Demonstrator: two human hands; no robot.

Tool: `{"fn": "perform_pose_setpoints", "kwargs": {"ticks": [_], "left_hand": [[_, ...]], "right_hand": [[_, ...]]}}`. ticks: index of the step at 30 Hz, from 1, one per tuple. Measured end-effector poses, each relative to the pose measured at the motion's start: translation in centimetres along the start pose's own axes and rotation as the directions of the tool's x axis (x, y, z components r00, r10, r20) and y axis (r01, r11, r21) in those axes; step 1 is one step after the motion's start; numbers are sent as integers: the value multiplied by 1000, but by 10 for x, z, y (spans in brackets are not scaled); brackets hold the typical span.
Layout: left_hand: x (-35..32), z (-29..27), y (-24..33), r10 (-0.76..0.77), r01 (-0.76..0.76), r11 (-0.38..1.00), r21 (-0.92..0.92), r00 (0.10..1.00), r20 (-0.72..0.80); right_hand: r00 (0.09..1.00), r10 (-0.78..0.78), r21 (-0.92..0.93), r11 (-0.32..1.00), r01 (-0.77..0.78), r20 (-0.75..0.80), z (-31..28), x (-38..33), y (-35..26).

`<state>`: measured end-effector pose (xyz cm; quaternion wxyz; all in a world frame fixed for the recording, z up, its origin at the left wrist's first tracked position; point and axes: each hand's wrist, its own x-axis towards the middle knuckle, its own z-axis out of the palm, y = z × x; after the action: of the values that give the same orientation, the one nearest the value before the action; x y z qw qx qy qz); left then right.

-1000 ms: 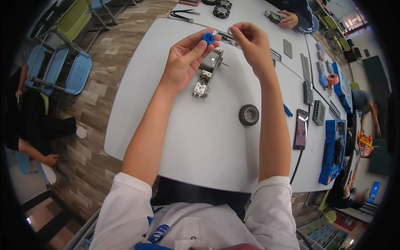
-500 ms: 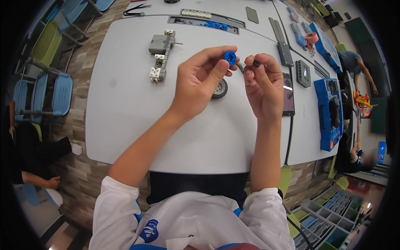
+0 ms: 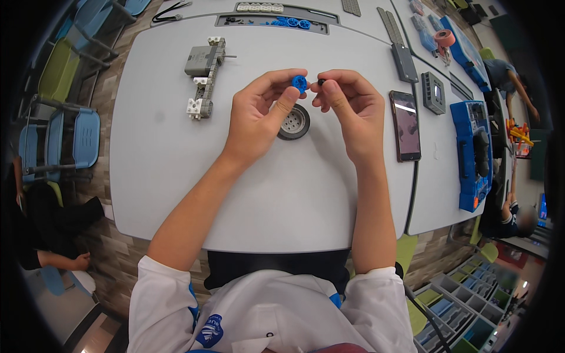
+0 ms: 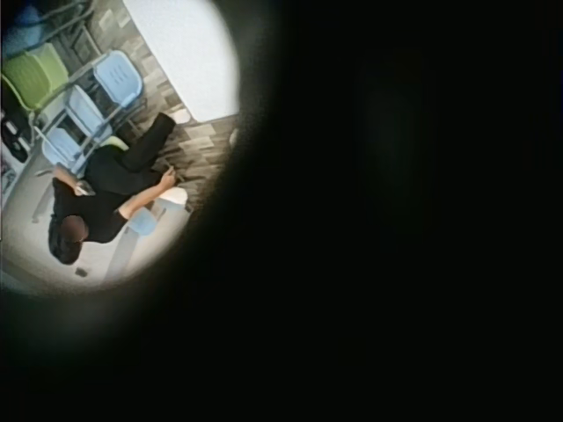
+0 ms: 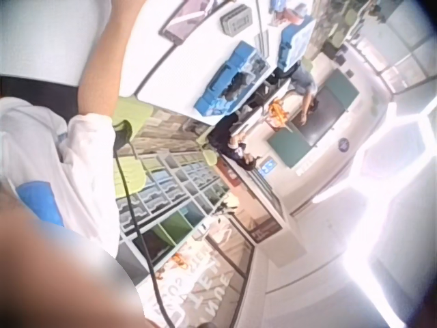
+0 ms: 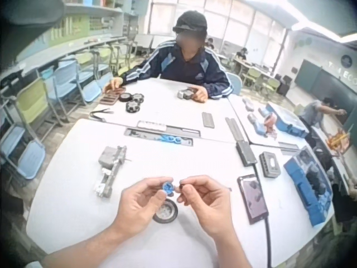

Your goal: The person assembles a small mechanical device using a motor, a wheel, and various plastic connectors. They use pliers to adjust components and attach a blue hub to a grey wheel, then fit the wheel onto the motor shaft.

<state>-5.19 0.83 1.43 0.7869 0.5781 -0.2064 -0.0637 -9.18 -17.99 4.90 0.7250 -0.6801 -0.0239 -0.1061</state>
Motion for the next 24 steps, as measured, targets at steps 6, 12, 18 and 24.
{"fn": "perform_pose_setpoints", "kwargs": {"ticks": [6, 12, 18, 24], "left_hand": [[0, 4, -4, -39, 39, 999, -1, 999, 15], [2, 0, 1, -80, 79, 995, -56, 996, -27], [3, -1, 2, -45, 45, 998, -52, 999, 4], [2, -3, 2, -69, 73, 994, -76, 996, 47]], "right_hand": [[998, 13, -60, 998, -17, -57, 9, -3, 0], [990, -115, -120, 987, 104, -87, 14, -2, 3], [981, -190, -216, 960, 179, -29, 10, -3, 5], [959, -282, -318, 909, 269, 4, 7, -1, 7]]}}
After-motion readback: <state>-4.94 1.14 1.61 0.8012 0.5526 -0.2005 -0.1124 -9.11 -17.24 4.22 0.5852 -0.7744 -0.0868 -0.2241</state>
